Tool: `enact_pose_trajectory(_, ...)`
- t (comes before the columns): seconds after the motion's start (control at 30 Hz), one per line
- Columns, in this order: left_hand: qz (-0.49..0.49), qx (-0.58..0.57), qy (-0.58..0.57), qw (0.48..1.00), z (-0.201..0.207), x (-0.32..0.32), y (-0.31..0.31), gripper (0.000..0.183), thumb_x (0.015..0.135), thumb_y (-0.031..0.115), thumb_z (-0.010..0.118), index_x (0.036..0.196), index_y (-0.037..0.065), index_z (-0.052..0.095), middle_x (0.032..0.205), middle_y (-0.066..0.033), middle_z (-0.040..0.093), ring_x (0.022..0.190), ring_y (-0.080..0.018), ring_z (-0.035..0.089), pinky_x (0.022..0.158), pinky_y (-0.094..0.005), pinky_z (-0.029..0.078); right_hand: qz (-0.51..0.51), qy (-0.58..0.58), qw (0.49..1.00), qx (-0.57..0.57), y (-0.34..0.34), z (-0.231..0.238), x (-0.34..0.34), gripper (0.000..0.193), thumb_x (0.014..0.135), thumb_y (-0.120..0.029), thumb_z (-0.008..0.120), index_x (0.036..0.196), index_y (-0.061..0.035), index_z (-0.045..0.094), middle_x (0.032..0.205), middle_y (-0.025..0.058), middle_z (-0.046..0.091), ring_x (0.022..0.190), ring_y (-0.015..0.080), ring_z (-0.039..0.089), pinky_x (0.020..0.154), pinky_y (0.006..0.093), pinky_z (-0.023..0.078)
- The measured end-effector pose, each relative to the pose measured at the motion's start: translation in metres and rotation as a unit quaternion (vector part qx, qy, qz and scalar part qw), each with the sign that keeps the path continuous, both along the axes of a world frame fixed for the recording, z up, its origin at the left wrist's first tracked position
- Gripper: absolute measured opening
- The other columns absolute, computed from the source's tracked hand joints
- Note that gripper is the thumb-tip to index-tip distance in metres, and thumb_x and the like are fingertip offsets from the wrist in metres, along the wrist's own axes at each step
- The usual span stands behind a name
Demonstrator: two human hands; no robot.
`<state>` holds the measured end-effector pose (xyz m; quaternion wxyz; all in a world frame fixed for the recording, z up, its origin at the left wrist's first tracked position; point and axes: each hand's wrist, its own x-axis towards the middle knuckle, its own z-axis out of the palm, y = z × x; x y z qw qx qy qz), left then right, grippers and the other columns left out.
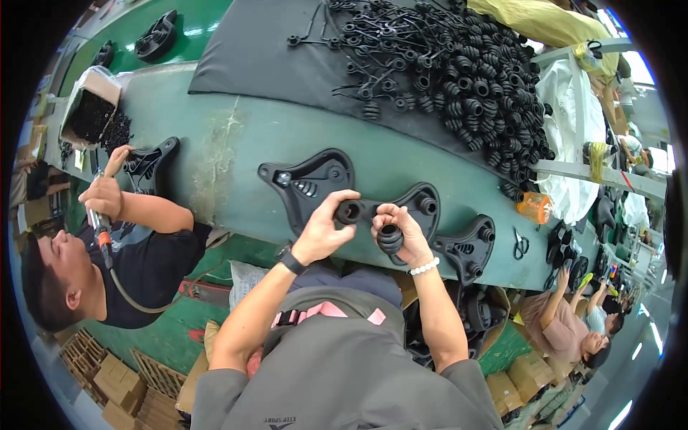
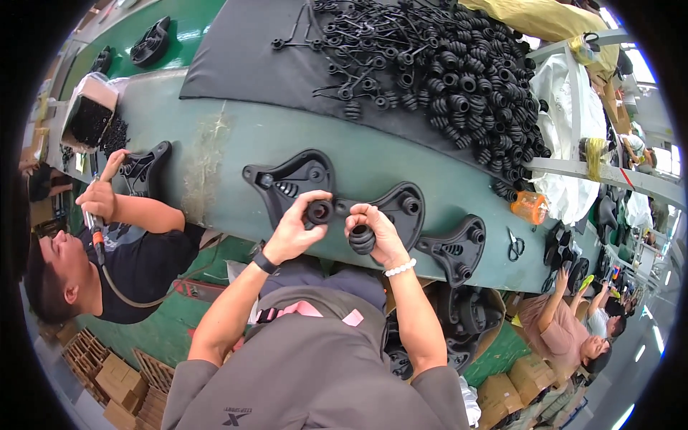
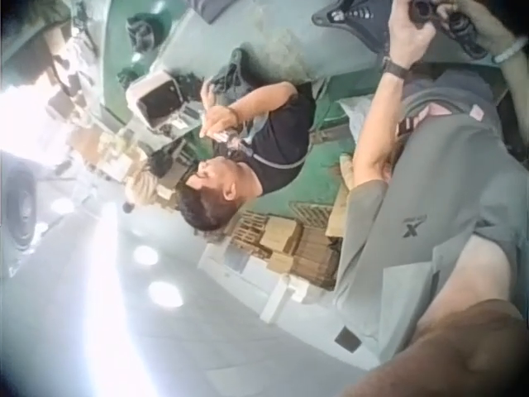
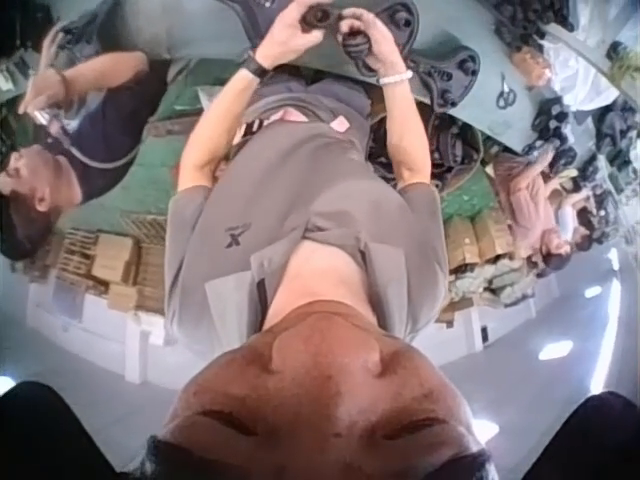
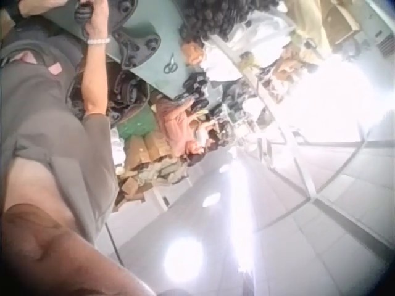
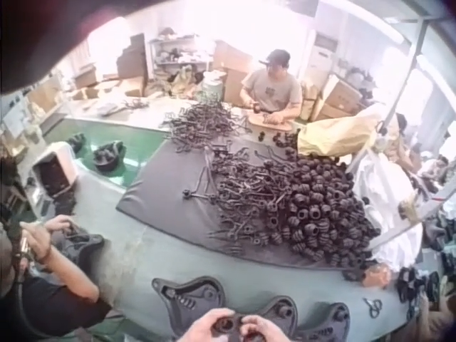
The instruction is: Attaching plastic components and grommets to the underside of bicycle saddle bases on a production line.
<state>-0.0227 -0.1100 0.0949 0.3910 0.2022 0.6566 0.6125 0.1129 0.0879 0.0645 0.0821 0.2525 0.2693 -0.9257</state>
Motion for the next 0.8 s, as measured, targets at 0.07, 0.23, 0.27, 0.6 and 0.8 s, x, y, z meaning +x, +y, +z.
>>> enact_pose_trajectory(0.07,0.083,0.026,-0.06,0.994,-0.011,0.002,-0.041,0.058,0.082,-0.003,0.067,0.138,0.004,0.051,0.123,-0.0046,0.058,0.11,-0.0139,0.059,0.099,-0.0283,0.049,-0.007,0.011,0.999,-0.032,-0.027,-0.006,-0.003,0.06,0.099,-0.063,0.057,0.115,-0.005,0.065,0.093,0.0072,0.067,0.084,0.0211,0.065,0.076,0.0338,0.055)
enact_pose_trajectory(0.23,0.104,0.004,-0.1,0.989,-0.036,0.01,-0.112,0.061,0.083,-0.005,0.071,0.138,0.005,0.047,0.126,-0.0035,0.056,0.112,-0.0113,0.058,0.099,-0.0269,0.049,-0.002,-0.032,0.995,-0.092,-0.064,-0.017,-0.017,0.07,0.1,-0.073,0.041,0.102,-0.0081,0.066,0.092,0.0091,0.068,0.083,0.0249,0.065,0.074,0.0375,0.056)
enact_pose_trajectory(0.27,0.103,0.003,-0.109,0.989,-0.042,0.011,-0.118,0.062,0.083,-0.005,0.071,0.139,0.005,0.047,0.127,-0.0033,0.056,0.113,-0.0111,0.058,0.099,-0.0269,0.049,0.0,-0.032,0.995,-0.09,-0.067,-0.018,-0.017,0.07,0.1,-0.073,0.041,0.102,-0.0081,0.066,0.092,0.0091,0.068,0.083,0.0249,0.065,0.074,0.0375,0.056)
enact_pose_trajectory(0.6,-0.007,-0.17,0.321,0.932,-0.055,0.002,-0.102,0.063,0.074,0.015,0.086,0.129,0.0,0.058,0.124,-0.0172,0.061,0.11,-0.0374,0.059,0.098,-0.0441,0.05,0.066,-0.071,0.718,0.69,-0.076,-0.023,-0.072,0.048,0.081,-0.014,0.079,0.123,0.0013,0.061,0.113,0.0163,0.066,0.103,0.0345,0.064,0.094,0.0415,0.052)
enact_pose_trajectory(0.8,-0.203,-0.281,0.415,0.841,-0.074,-0.014,-0.06,0.059,0.075,0.019,0.083,0.127,0.005,0.06,0.125,-0.0139,0.06,0.114,-0.0316,0.056,0.098,-0.0406,0.049,0.236,0.025,0.512,0.826,-0.06,-0.063,-0.139,0.051,0.077,-0.012,0.08,0.122,-0.0042,0.058,0.123,0.016,0.057,0.112,0.0374,0.056,0.094,0.0447,0.055)
